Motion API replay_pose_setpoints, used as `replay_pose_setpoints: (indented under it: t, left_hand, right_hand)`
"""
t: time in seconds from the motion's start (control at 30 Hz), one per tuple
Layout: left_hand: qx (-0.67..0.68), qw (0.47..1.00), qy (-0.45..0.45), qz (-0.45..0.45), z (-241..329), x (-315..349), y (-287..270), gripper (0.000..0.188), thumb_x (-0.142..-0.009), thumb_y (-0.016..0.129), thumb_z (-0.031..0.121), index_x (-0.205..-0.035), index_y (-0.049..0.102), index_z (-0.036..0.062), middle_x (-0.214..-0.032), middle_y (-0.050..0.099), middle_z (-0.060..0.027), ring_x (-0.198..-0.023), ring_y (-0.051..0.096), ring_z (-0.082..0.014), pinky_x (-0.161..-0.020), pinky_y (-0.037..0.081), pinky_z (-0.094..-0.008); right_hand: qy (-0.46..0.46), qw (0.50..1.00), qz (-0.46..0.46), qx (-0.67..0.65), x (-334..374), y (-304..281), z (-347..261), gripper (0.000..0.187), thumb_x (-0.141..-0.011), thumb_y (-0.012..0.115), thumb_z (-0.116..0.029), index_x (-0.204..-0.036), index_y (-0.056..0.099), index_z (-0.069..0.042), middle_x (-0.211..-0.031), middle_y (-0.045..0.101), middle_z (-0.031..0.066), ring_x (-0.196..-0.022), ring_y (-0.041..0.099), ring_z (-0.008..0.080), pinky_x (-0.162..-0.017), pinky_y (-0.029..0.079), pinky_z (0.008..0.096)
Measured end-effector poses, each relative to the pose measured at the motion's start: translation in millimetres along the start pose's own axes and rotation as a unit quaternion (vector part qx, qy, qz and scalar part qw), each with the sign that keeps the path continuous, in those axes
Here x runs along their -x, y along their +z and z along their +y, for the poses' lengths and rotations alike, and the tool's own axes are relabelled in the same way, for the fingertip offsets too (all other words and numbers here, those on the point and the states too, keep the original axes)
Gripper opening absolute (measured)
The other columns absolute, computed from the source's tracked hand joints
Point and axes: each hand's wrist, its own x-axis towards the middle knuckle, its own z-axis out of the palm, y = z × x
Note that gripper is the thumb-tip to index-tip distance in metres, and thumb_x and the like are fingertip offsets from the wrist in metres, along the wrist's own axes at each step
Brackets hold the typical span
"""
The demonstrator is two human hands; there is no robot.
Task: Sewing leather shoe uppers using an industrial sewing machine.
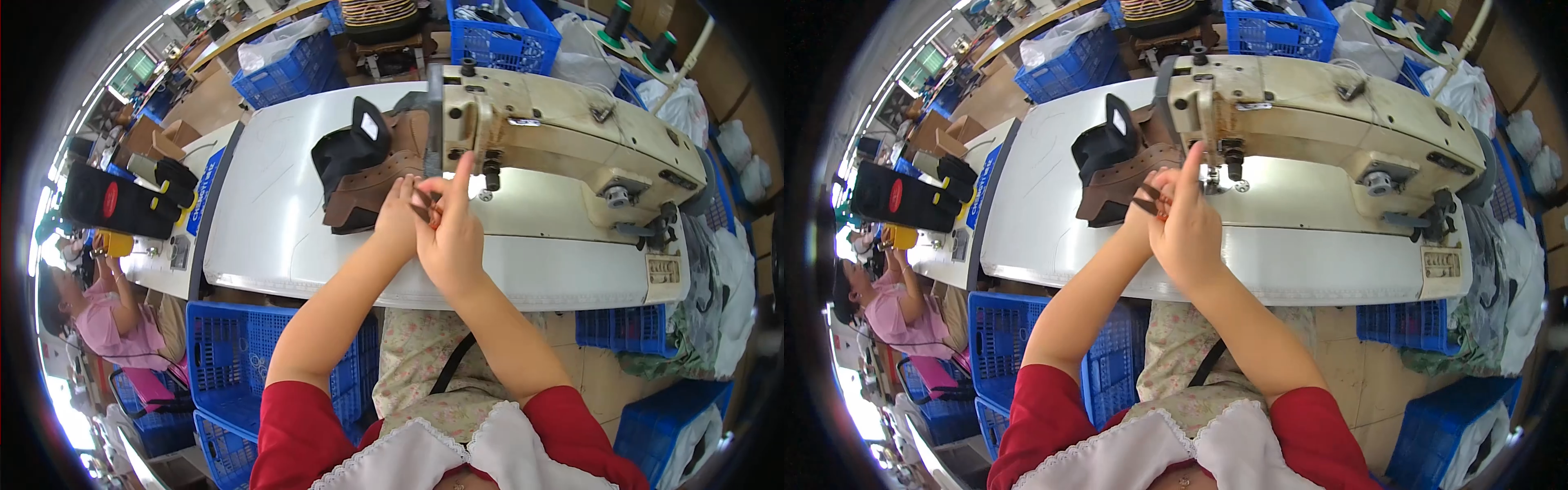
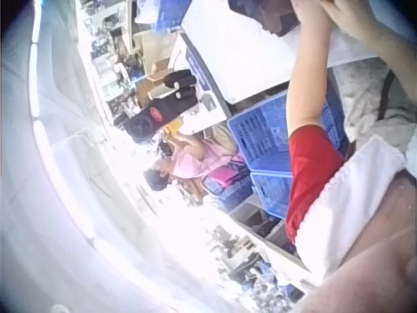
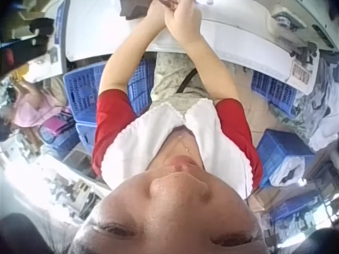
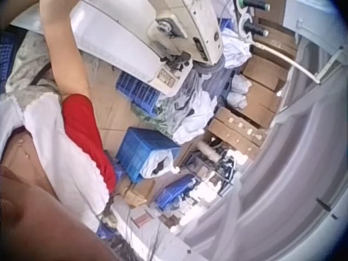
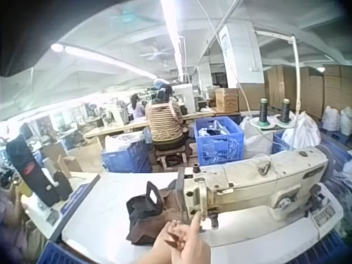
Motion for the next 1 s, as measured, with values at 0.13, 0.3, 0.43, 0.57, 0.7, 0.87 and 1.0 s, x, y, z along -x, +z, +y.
replay_pose_setpoints:
  t: [0.13,0.3,0.43,0.57,0.7,0.87,1.0]
  left_hand:
    - [-0.025,0.998,-0.031,0.049,-1.0,-0.6,25.2,0.052,-0.089,0.054,0.027,-0.131,0.053,-0.0035,-0.141,0.048,-0.0238,-0.137,0.039,-0.0353,-0.115,0.029,-0.0431]
    - [-0.013,0.996,-0.028,0.087,-5.6,-0.5,39.1,0.051,-0.088,0.054,0.021,-0.129,0.053,-0.0086,-0.134,0.054,-0.0239,-0.129,0.048,-0.035,-0.113,0.031,-0.0431]
    - [-0.078,0.989,-0.027,0.119,-4.0,-0.3,35.4,0.048,-0.088,0.053,0.018,-0.127,0.054,-0.01,-0.129,0.058,-0.0229,-0.124,0.053,-0.034,-0.111,0.034,-0.0426]
    - [-0.082,0.991,-0.073,0.075,-14.6,3.6,26.3,0.043,-0.08,0.062,0.014,-0.117,0.06,-0.007,-0.125,0.06,-0.0213,-0.123,0.054,-0.0325,-0.107,0.039,-0.0399]
    - [0.016,0.993,-0.081,0.085,-50.2,53.2,16.9,0.047,-0.076,0.064,0.009,-0.12,0.058,-0.0065,-0.129,0.059,-0.021,-0.125,0.053,-0.032,-0.109,0.038,-0.0402]
    - [0.012,0.989,-0.088,0.118,-51.5,88.0,17.9,0.054,-0.072,0.063,0.006,-0.124,0.057,-0.0053,-0.133,0.057,-0.0193,-0.129,0.05,-0.0311,-0.112,0.036,-0.041]
    - [0.012,0.982,-0.084,0.169,-47.6,92.8,20.9,0.059,-0.069,0.063,0.005,-0.127,0.055,-0.0057,-0.134,0.056,-0.0185,-0.13,0.049,-0.0306,-0.113,0.036,-0.0415]
  right_hand:
    - [-0.024,0.998,0.052,0.04,-19.9,17.9,7.5,0.086,-0.093,0.062,-0.009,-0.152,0.001,0.002,-0.106,0.063,0.0098,-0.064,0.053,0.0142,-0.062,0.047,0.0265]
    - [0.043,0.969,0.087,-0.227,-20.7,23.4,10.4,0.052,-0.097,0.056,-0.012,-0.14,0.029,0.001,-0.1,0.062,0.0097,-0.063,0.047,0.0077,-0.061,0.042,0.0205]
    - [0.072,0.972,0.04,-0.222,-7.7,-10.1,23.5,0.023,-0.096,0.057,-0.006,-0.116,0.049,0.0,-0.08,0.059,0.0015,-0.069,0.052,0.0051,-0.063,0.042,0.0196]
    - [0.057,0.989,-0.066,-0.116,-3.9,-38.2,21.7,0.029,-0.093,0.061,-0.003,-0.121,0.051,-0.003,-0.076,0.058,-0.001,-0.063,0.044,0.0026,-0.057,0.037,0.0203]
    - [0.075,0.981,-0.181,0.008,7.1,-66.1,21.2,0.038,-0.083,0.068,-0.003,-0.12,0.056,-0.007,-0.079,0.062,0.0041,-0.065,0.06,0.0115,-0.062,0.046,0.0226]
    - [0.17,0.949,-0.212,0.161,9.2,-42.4,32.0,0.032,-0.082,0.067,-0.016,-0.113,0.062,-0.009,-0.092,0.068,0.0085,-0.077,0.068,0.023,-0.072,0.053,0.0345]
    - [-0.015,0.95,-0.203,0.235,11.8,-11.9,55.4,0.039,-0.081,0.065,-0.011,-0.12,0.062,-0.01,-0.091,0.064,0.0078,-0.076,0.066,0.0266,-0.069,0.052,0.0413]
